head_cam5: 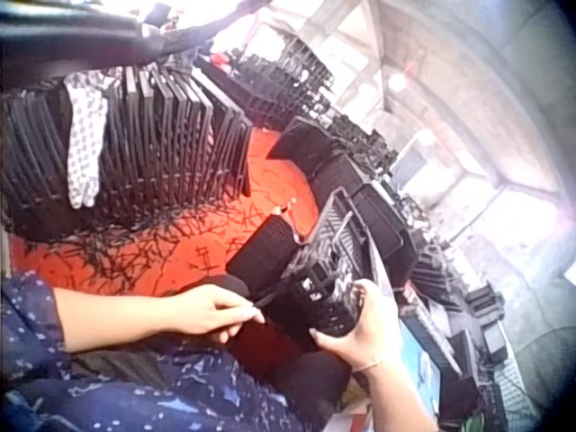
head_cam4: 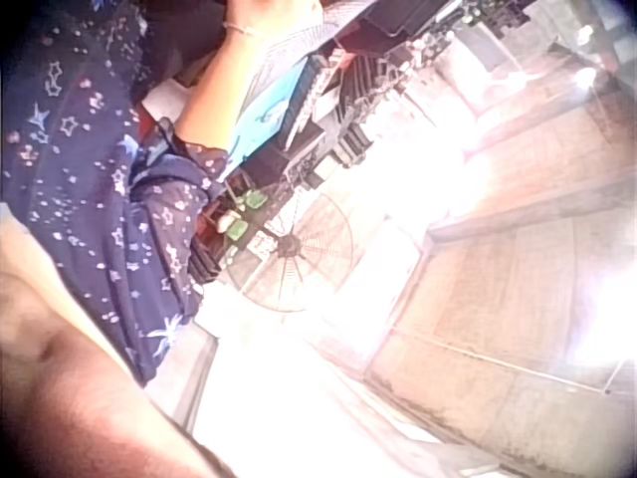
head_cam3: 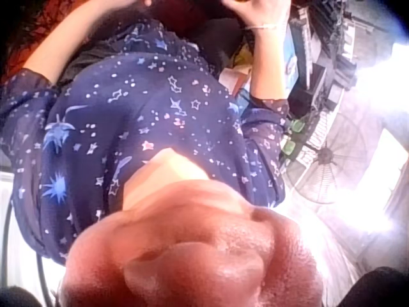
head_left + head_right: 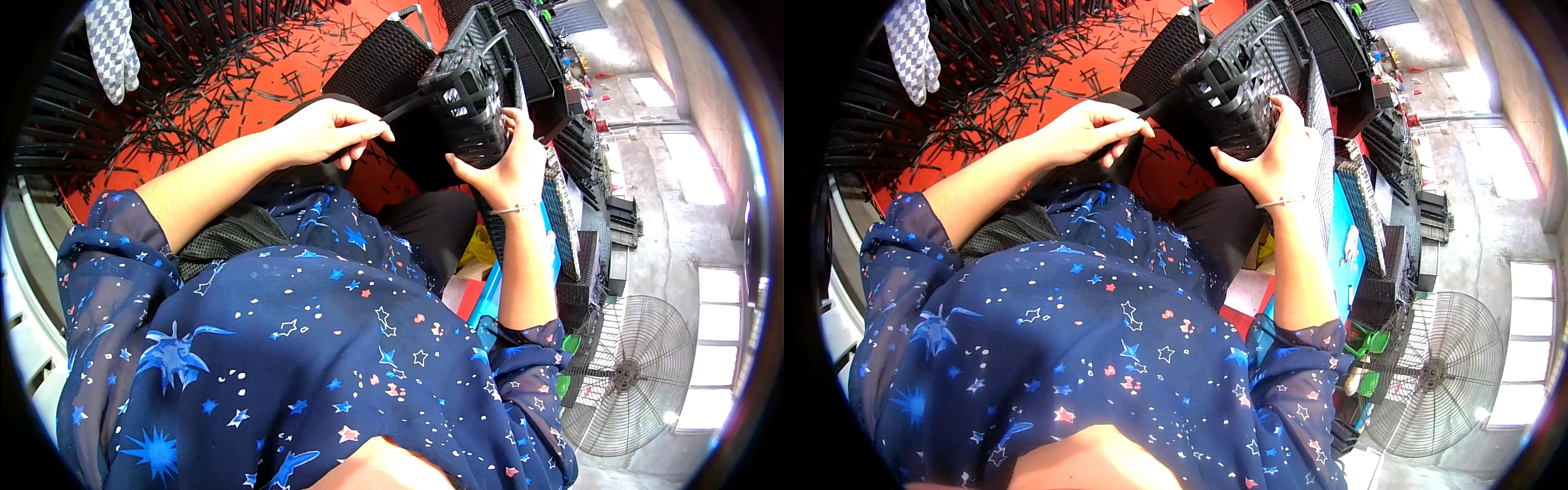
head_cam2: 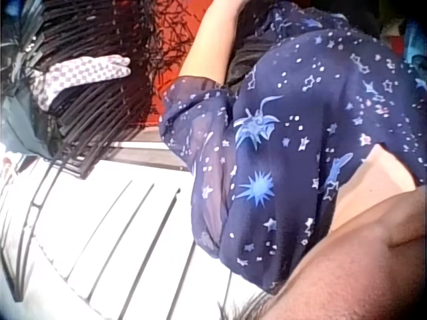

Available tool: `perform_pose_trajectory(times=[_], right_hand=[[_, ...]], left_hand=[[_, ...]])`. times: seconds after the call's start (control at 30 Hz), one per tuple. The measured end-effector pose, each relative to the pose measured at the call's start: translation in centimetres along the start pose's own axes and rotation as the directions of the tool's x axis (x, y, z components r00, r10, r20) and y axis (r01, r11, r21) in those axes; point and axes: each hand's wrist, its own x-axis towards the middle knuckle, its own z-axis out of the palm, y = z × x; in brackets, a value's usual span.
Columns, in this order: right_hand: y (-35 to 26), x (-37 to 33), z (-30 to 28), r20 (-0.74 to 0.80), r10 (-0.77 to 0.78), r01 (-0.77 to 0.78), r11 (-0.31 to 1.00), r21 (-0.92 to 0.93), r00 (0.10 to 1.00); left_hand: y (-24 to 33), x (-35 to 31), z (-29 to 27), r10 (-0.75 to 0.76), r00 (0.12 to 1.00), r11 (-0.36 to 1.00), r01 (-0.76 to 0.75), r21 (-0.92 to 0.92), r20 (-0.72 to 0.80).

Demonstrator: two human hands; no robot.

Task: The person weaves a black plastic strip into the edge of a black woven basket, threading it through the existing weave and pulling it tight. They repeatedly adjust the strip and the basket's edge to secure the weave.

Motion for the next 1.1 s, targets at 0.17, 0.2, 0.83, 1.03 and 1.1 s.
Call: perform_pose_trajectory(times=[0.17, 0.2, 0.83, 1.03, 1.1], right_hand=[[0.1, -0.1, -0.1, 0.015, 0.012, -0.013, 1.000, 0.025, 1.000], [0.2, -0.2, -0.1, 0.018, 0.018, -0.018, 1.000, 0.010, 1.000], [-0.3, -0.4, -0.1, 0.067, 0.038, -0.037, 0.999, -0.009, 0.997], [-0.5, -0.3, -0.1, 0.078, 0.055, -0.055, 0.998, 0.002, 0.995], [-0.4, -0.3, 0.0, 0.072, 0.047, -0.047, 0.999, 0.003, 0.996]], left_hand=[[-0.3, -0.4, 0.1, -0.030, 1.000, 1.000, 0.030, 0.010, -0.005], [-0.5, -0.2, 0.1, -0.033, 0.999, 0.999, 0.033, 0.004, 0.001], [-1.4, 2.9, 0.2, 0.158, 0.986, 0.987, -0.156, 0.039, -0.053], [-1.4, 4.0, 0.8, 0.202, 0.978, 0.976, -0.205, -0.067, -0.045], [-1.5, 4.0, 1.0, 0.239, 0.970, 0.968, -0.241, -0.066, -0.038]])
